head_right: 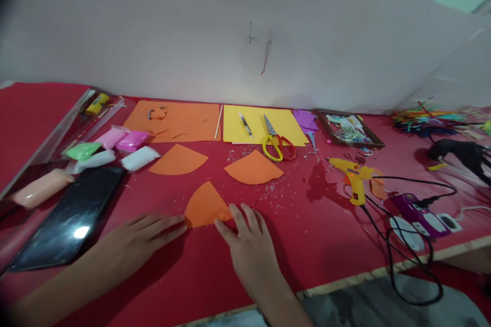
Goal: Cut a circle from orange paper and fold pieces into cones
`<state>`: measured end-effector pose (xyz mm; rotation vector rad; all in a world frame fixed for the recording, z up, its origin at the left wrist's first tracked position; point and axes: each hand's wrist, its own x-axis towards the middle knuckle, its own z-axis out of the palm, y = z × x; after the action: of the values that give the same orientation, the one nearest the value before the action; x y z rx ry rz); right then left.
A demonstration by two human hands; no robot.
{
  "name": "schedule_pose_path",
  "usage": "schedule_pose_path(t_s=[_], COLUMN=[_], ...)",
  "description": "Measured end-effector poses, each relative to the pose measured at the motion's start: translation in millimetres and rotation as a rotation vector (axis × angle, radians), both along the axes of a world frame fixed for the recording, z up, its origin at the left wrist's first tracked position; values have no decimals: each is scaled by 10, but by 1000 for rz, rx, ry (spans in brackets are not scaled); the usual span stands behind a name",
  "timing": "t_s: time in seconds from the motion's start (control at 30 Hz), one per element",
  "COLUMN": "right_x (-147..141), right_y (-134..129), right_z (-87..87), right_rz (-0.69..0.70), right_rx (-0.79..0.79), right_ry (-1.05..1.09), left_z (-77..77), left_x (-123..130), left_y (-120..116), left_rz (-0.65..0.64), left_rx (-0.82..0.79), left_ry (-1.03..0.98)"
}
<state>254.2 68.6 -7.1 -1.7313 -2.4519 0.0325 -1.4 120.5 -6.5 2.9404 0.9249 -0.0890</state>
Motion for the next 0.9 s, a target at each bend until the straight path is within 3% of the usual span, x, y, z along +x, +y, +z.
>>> schedule_pose_path(t_s=[0.33, 0.5, 0.73, 0.9], right_x=[298, 275, 125, 87], right_y=[-86, 23, 148, 288], right_z=[91, 97, 65, 171], right_rz=[-115, -78, 110, 116], right_rx=[-44, -104, -227, -240], right_ry=[33, 174, 309, 309], left_z=[-22, -8, 51, 95], left_x=[-12, -6, -1, 140], left_y=[-20, 11, 76, 92], left_rz=[25, 6, -85, -20], left_rx=[11, 2, 43, 27], left_ry=[-44, -43, -90, -151])
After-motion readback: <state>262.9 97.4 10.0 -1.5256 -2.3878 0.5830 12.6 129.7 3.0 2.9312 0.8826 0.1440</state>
